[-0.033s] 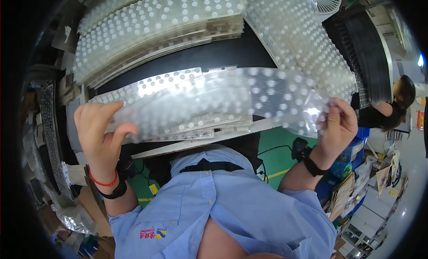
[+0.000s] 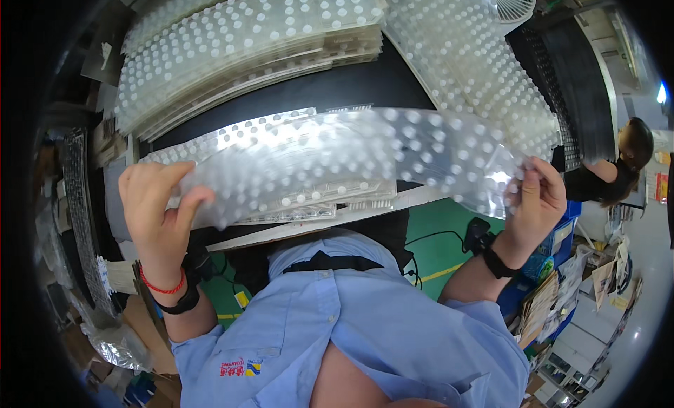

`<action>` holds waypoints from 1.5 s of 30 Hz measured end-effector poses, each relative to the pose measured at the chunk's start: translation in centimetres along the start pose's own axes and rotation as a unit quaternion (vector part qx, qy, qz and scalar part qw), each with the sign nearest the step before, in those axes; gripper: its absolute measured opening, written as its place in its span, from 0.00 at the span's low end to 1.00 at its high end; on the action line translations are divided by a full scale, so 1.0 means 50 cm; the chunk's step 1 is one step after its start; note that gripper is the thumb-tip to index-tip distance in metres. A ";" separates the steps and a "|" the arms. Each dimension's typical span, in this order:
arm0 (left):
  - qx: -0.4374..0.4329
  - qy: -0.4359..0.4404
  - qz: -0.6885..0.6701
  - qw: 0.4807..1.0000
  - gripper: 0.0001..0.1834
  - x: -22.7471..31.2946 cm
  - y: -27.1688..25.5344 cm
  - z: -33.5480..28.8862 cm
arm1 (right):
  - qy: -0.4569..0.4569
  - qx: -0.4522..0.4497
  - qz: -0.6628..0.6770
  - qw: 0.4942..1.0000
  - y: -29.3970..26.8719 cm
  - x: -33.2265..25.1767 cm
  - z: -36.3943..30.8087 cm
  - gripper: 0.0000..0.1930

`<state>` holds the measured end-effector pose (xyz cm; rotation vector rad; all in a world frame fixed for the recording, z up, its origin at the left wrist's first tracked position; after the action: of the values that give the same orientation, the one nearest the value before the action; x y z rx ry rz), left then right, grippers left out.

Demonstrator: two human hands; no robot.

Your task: Inspecting and sorting stacks of flexible plastic keyboard membrane components.

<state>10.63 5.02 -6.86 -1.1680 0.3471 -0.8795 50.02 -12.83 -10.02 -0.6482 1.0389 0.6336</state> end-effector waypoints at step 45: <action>-0.201 0.016 -0.122 0.972 0.16 0.045 0.094 -0.030 | 0.193 0.093 0.221 0.952 -0.289 0.138 0.042 0.20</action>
<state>13.04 2.92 -11.22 -1.5959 0.4278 -1.0741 64.42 -19.56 -12.95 -0.3789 1.6144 0.8011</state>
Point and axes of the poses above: each hand's wrist, its own z-axis towards the middle knuckle, its own y-axis out of the palm, x = y × z, the point moved 4 cm from there along z, towards the middle knuckle, and after that the axes turned 8 degrees about -x, right-handed, at the moved point
